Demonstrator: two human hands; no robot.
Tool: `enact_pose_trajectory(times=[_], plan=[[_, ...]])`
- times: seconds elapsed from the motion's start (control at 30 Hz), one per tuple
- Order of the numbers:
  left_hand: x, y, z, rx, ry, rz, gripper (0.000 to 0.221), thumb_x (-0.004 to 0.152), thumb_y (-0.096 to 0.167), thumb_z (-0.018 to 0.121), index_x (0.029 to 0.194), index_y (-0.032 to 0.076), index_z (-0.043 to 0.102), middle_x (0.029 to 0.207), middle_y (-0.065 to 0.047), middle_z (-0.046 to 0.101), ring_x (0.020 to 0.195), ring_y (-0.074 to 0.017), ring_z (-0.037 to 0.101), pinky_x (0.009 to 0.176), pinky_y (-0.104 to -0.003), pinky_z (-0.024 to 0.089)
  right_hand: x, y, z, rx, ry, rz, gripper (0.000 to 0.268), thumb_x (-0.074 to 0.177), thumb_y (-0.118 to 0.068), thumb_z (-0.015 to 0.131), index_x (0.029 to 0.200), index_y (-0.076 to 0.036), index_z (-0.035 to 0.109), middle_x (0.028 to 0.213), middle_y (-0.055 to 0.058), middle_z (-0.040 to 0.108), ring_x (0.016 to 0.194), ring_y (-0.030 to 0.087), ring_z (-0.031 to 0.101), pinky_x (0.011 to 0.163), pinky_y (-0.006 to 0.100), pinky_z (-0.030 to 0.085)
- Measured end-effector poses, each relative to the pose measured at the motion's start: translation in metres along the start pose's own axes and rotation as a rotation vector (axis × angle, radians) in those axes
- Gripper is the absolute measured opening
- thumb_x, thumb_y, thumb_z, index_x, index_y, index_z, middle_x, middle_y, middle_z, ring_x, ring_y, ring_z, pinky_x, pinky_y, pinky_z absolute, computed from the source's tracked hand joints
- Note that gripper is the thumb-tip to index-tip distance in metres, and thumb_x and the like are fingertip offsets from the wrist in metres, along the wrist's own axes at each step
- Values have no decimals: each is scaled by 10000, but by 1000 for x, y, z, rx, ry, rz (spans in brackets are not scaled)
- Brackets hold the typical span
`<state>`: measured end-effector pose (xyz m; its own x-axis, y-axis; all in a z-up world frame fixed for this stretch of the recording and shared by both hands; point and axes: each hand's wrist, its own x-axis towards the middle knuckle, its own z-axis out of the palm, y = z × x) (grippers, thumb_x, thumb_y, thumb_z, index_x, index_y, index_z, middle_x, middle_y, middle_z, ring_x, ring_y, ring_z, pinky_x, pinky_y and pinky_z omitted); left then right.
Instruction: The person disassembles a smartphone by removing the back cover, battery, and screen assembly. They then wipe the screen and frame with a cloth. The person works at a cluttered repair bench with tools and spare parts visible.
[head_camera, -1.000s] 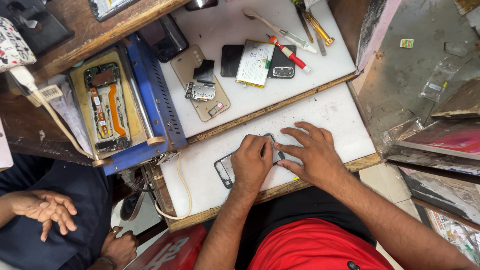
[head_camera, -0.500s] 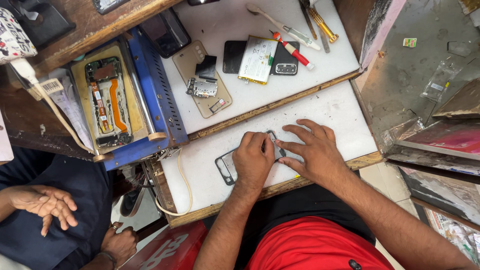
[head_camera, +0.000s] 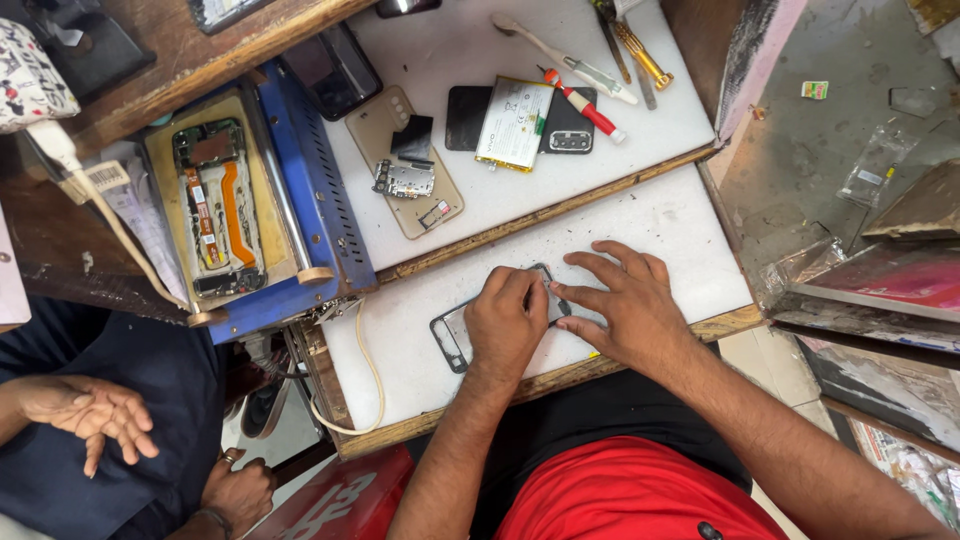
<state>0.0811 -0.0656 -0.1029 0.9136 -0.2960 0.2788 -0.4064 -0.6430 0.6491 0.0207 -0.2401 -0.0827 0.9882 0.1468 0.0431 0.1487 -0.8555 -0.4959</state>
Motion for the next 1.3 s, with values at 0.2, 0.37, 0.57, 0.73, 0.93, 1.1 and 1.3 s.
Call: enact_pose_trajectory(times=[0.2,0.37,0.57,0.73,0.93,1.1,1.3], plan=[[-1,7,-11,47,7,-74,59,910,109,746,942,67,719,896,-70,695,698,-239,717,589,-344,588,0,-1,2,-24,-10,-9,428,828,-448,767,1198,-233,758,1433,41,566,1392,300,405,1112,493,289],[-4,-13,-34,429,99,123,118,824,148,738,922,88,712,1010,-61,736,1021,-326,691,845,-456,537,-1,-1,-5,25,53,-34,441,856,-391,756,1248,-190,735,1395,43,604,1376,291,422,1094,482,295],[-18,-49,-55,348,2,-182,356,900,23,674,1241,108,733,1156,-98,721,1075,-301,640,966,-425,513,21,-8,-4,16,117,30,341,883,-225,745,1217,-156,755,1279,18,671,1209,263,522,972,449,375],[-27,-32,-75,435,6,-10,525,821,128,767,1325,62,640,1324,-155,618,1267,-387,535,1051,-530,437,39,-11,-6,-3,80,16,269,852,-202,762,1117,-196,805,1159,20,678,1123,274,535,902,458,416],[-36,-4,-80,194,-324,122,802,733,299,878,1443,126,545,1383,-198,554,1303,-389,483,1121,-608,325,40,-13,-6,14,47,23,248,837,-213,774,1082,-190,813,1128,23,678,1106,294,537,915,465,429],[-34,-1,-86,167,-193,283,738,738,267,886,1393,164,562,1391,-150,566,1296,-334,522,1137,-644,325,38,-14,-29,266,54,-70,294,864,-169,747,1152,-129,786,998,25,760,1000,246,630,893,387,508],[-34,15,-102,136,-81,425,700,795,282,897,1388,199,535,1427,-136,554,1306,-309,534,1140,-671,324,22,-26,-62,489,0,232,276,850,-124,752,1124,-90,768,814,23,803,612,71,669,575,230,541]])
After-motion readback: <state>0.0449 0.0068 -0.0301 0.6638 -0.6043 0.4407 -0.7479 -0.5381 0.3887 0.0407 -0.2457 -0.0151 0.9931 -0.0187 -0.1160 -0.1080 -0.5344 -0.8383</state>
